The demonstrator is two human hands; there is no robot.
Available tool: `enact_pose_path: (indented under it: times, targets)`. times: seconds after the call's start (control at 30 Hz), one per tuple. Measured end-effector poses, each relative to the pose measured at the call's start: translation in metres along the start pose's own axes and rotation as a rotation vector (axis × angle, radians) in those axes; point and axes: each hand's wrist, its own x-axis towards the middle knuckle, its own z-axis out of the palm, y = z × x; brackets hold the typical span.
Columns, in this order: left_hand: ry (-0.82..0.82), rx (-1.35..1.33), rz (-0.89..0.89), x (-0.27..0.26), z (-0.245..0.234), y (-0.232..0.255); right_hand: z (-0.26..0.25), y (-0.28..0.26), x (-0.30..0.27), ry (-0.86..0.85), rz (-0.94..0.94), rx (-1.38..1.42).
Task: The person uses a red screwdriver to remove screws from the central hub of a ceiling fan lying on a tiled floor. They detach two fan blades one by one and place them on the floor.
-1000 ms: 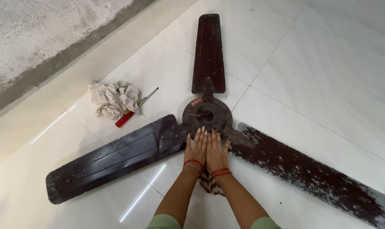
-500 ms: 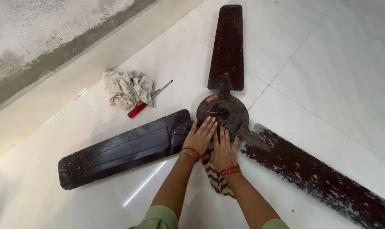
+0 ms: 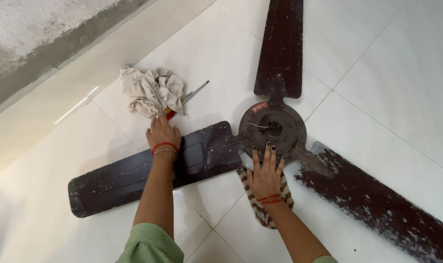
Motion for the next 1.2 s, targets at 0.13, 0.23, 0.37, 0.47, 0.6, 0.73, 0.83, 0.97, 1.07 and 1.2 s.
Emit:
enact_pose_path:
  times: [0.13, 0.23, 0.37, 0.47, 0.6, 0.73, 0.83, 0.97, 1.07, 1.2]
  targets:
    - [-0.179, -0.01, -0.152, 0.023, 0.008, -0.029, 0.016, 0.004, -0.001, 0.033, -0.005, 0.02]
    - [-0.258, 0.018, -0.103, 0.037, 0.014, -0.045, 0.028, 0.006, -0.003, 0.027, -0.009, 0.018]
    - [-0.212, 0.019, -0.06, 0.044, 0.02, -0.046, 0.039, 0.009, -0.003, -0.091, 0.018, -0.006]
    - [-0.224, 0.08, -0.089, 0.047, 0.02, -0.04, 0.043, 0.01, -0.004, -0.107, 0.026, -0.019]
    - [-0.325, 0.146, -0.129, 0.053, 0.018, -0.035, 0.044, 0.009, -0.001, -0.155, 0.043, -0.014]
    - [-0.225, 0.135, -0.097, 0.055, 0.031, -0.04, 0.036, 0.009, 0.002, -0.229, 0.046, 0.0]
    - [-0.026, -0.137, -0.135, 0.047, 0.044, -0.049, 0.025, 0.006, 0.004, -0.291, 0.04, -0.002]
    - [0.169, -0.443, -0.135, 0.043, 0.042, -0.035, 0.002, 0.003, 0.01, -0.361, 0.038, 0.006]
    - [0.285, -0.662, -0.223, 0.034, 0.024, -0.013, -0.013, 0.002, 0.009, -0.378, 0.025, 0.025]
    - [0.322, -1.093, -0.408, 0.011, -0.013, 0.027, -0.032, 0.003, 0.011, -0.427, -0.003, 0.035]
